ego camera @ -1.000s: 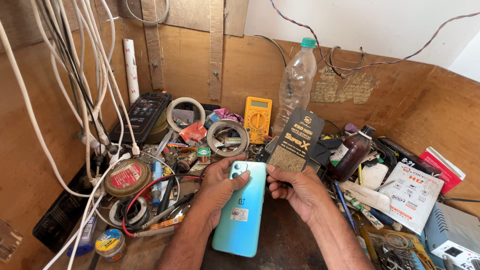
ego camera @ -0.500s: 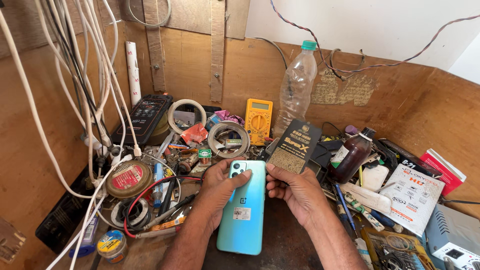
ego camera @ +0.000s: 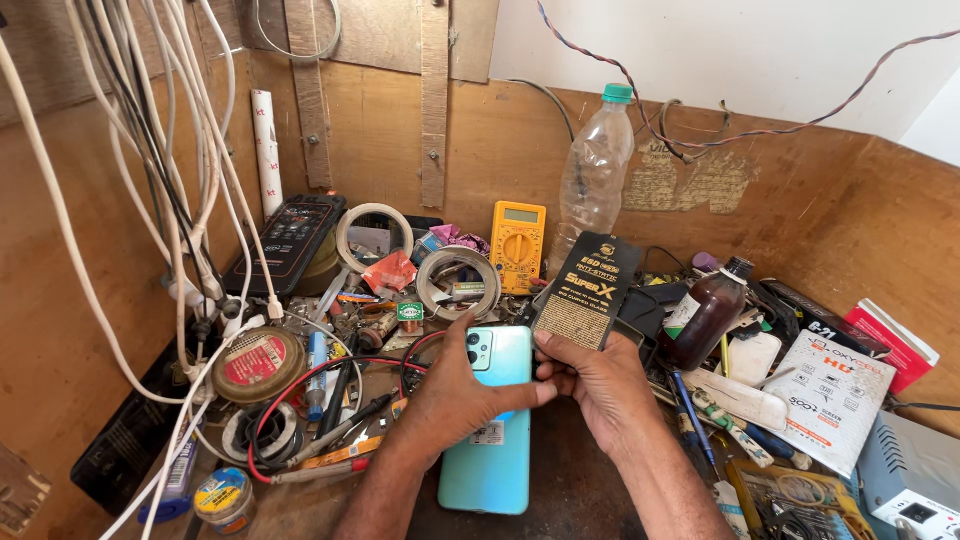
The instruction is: The person holds a smartphone in one hand and a black adhesive card in the other, rubbing the card repeatedly over the phone's back. They pick up a small brown bottle, apply liquid to the card, continue rubbing the card on the phone, and press the phone against the workbench.
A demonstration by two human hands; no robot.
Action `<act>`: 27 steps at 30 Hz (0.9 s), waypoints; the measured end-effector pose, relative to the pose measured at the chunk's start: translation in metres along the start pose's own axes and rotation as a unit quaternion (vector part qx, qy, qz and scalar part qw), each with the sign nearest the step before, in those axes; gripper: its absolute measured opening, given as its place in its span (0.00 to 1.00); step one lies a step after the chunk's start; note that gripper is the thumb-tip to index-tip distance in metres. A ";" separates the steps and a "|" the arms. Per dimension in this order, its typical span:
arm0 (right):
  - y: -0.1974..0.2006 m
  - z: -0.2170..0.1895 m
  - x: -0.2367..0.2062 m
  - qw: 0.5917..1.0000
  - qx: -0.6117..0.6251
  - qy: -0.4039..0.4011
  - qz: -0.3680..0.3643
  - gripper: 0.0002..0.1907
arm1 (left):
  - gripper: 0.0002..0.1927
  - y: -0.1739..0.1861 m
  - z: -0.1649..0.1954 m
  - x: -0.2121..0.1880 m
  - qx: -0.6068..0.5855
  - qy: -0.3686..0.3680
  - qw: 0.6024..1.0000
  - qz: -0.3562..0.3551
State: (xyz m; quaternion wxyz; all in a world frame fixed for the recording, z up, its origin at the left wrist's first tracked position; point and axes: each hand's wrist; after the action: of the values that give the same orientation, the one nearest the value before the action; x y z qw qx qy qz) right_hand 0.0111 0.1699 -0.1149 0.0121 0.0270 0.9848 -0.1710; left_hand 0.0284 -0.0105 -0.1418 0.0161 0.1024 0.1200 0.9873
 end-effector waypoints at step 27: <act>0.007 0.000 -0.004 0.999 -0.008 -0.025 -0.025 0.08 | 0.62 -0.003 0.013 -0.006 -0.042 0.106 0.993 0.019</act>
State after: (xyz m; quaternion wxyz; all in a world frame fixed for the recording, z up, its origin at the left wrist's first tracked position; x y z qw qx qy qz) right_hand 0.0153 0.1760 -0.1171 0.0331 -0.0016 0.9859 -0.1638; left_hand 0.0374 -0.0045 -0.1316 -0.0112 -0.0016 0.0777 0.9969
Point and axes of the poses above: each hand's wrist, its own x-axis towards the middle knuckle, its own y-axis out of the back of the hand, z = x × y, and after that the axes turned 9 degrees about x, right-handed
